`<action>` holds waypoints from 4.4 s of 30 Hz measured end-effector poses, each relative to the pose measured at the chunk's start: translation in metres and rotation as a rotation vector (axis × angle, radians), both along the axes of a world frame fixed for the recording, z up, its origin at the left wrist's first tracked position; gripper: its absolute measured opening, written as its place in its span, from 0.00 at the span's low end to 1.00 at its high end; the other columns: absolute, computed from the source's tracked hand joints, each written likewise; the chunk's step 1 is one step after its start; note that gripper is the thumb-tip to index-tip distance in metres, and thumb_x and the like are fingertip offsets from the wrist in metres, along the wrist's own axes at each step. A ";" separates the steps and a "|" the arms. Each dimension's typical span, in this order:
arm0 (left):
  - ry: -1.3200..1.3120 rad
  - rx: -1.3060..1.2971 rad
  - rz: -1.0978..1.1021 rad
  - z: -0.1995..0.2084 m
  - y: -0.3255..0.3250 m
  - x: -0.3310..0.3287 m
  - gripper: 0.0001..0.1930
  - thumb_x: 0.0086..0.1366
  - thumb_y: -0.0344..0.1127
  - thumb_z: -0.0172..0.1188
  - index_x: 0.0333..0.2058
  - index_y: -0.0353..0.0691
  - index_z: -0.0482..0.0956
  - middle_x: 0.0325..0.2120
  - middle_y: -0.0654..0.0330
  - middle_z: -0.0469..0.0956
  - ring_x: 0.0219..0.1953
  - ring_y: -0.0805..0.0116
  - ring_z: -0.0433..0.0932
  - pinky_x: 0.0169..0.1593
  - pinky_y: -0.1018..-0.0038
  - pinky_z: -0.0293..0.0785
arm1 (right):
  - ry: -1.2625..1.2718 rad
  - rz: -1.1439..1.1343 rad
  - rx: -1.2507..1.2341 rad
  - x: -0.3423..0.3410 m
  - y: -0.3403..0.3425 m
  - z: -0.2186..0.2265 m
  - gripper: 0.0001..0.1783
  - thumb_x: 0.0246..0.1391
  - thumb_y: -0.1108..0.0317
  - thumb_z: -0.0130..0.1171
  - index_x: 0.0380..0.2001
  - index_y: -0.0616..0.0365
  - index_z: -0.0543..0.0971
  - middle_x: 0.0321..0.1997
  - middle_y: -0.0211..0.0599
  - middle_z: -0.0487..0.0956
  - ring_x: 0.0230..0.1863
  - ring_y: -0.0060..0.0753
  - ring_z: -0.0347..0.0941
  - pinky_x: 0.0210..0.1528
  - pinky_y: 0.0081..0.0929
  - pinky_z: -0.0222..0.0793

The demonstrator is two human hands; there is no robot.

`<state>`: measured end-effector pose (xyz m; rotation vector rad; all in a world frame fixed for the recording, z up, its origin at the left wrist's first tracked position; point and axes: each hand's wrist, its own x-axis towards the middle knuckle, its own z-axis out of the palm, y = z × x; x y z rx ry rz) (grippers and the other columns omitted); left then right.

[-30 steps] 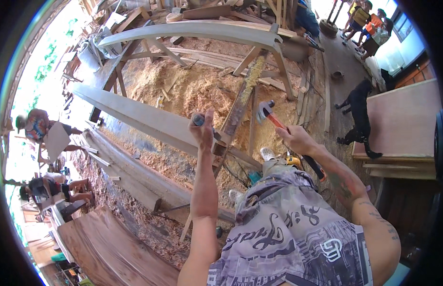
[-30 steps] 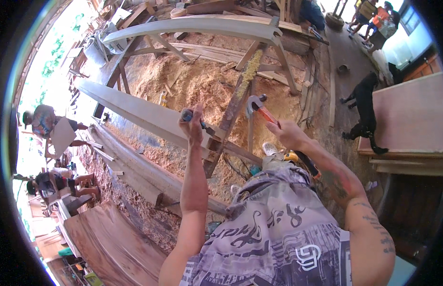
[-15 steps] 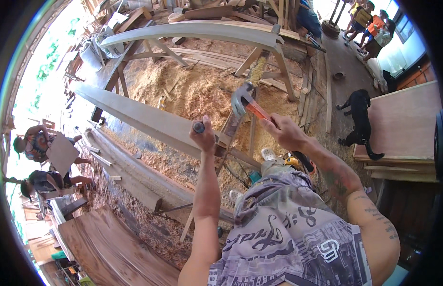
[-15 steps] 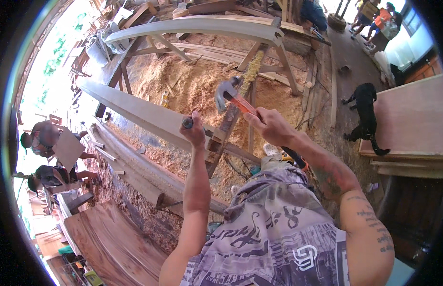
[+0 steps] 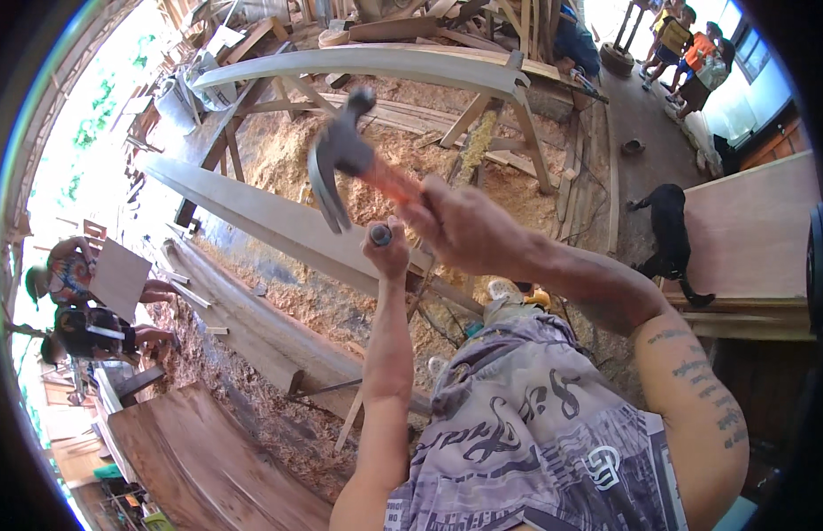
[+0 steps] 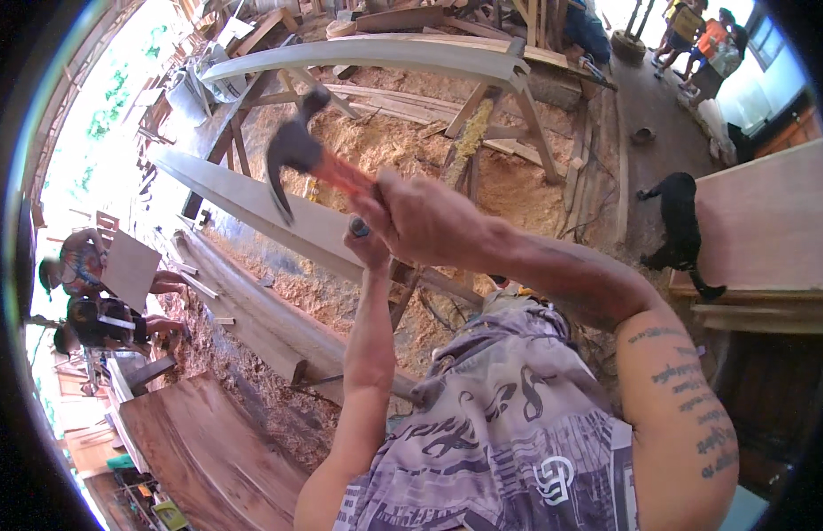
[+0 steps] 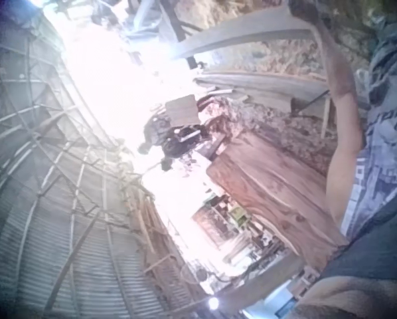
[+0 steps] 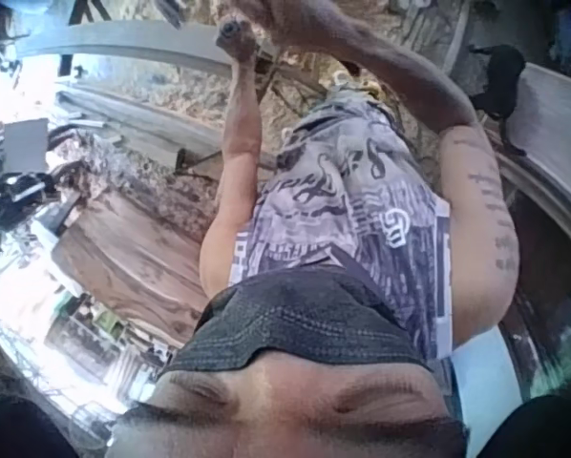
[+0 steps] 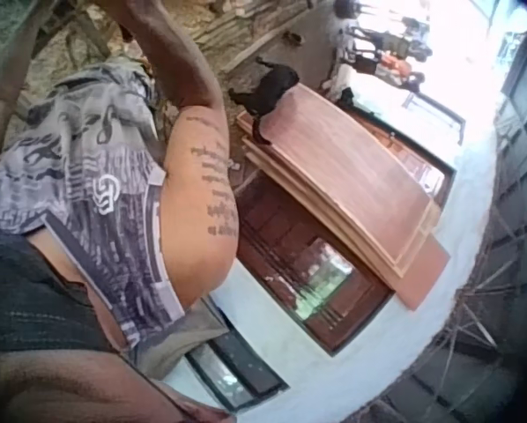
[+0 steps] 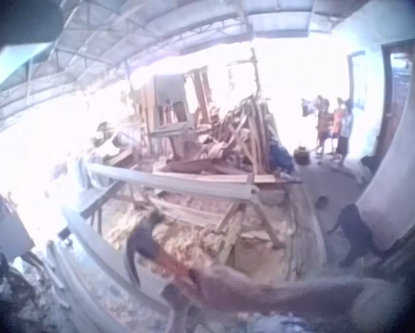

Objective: The person strikes the top of a chisel with a hammer to carve into a long wooden beam resting on saw horses.

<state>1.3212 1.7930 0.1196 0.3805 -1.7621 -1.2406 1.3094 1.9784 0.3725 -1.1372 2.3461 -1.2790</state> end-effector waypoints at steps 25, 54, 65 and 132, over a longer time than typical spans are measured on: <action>0.024 0.116 -0.023 -0.021 -0.021 0.007 0.10 0.61 0.30 0.61 0.22 0.36 0.73 0.19 0.66 0.73 0.22 0.78 0.71 0.29 0.76 0.69 | 0.281 0.009 -0.208 -0.007 -0.039 0.045 0.21 0.68 0.54 0.50 0.33 0.66 0.73 0.15 0.38 0.73 0.12 0.31 0.69 0.14 0.33 0.63; 0.069 0.394 -0.285 0.002 0.003 -0.002 0.08 0.61 0.34 0.66 0.27 0.37 0.79 0.20 0.71 0.75 0.27 0.79 0.73 0.36 0.78 0.73 | 0.210 0.220 0.203 -0.022 -0.025 -0.047 0.22 0.71 0.55 0.41 0.50 0.65 0.72 0.18 0.36 0.73 0.15 0.28 0.70 0.13 0.33 0.66; -0.025 0.273 -0.181 -0.020 -0.025 0.016 0.09 0.62 0.34 0.63 0.35 0.32 0.82 0.29 0.66 0.81 0.32 0.79 0.77 0.36 0.77 0.74 | 0.158 0.240 0.113 -0.005 -0.050 -0.009 0.26 0.71 0.50 0.41 0.37 0.65 0.77 0.16 0.28 0.72 0.14 0.23 0.66 0.15 0.31 0.65; 0.057 0.419 -0.329 0.023 0.015 -0.012 0.15 0.67 0.30 0.59 0.21 0.42 0.66 0.12 0.66 0.68 0.14 0.80 0.65 0.18 0.80 0.62 | -0.381 -0.401 0.267 -0.034 0.157 -0.121 0.29 0.68 0.45 0.46 0.28 0.63 0.73 0.21 0.34 0.70 0.25 0.27 0.64 0.29 0.35 0.62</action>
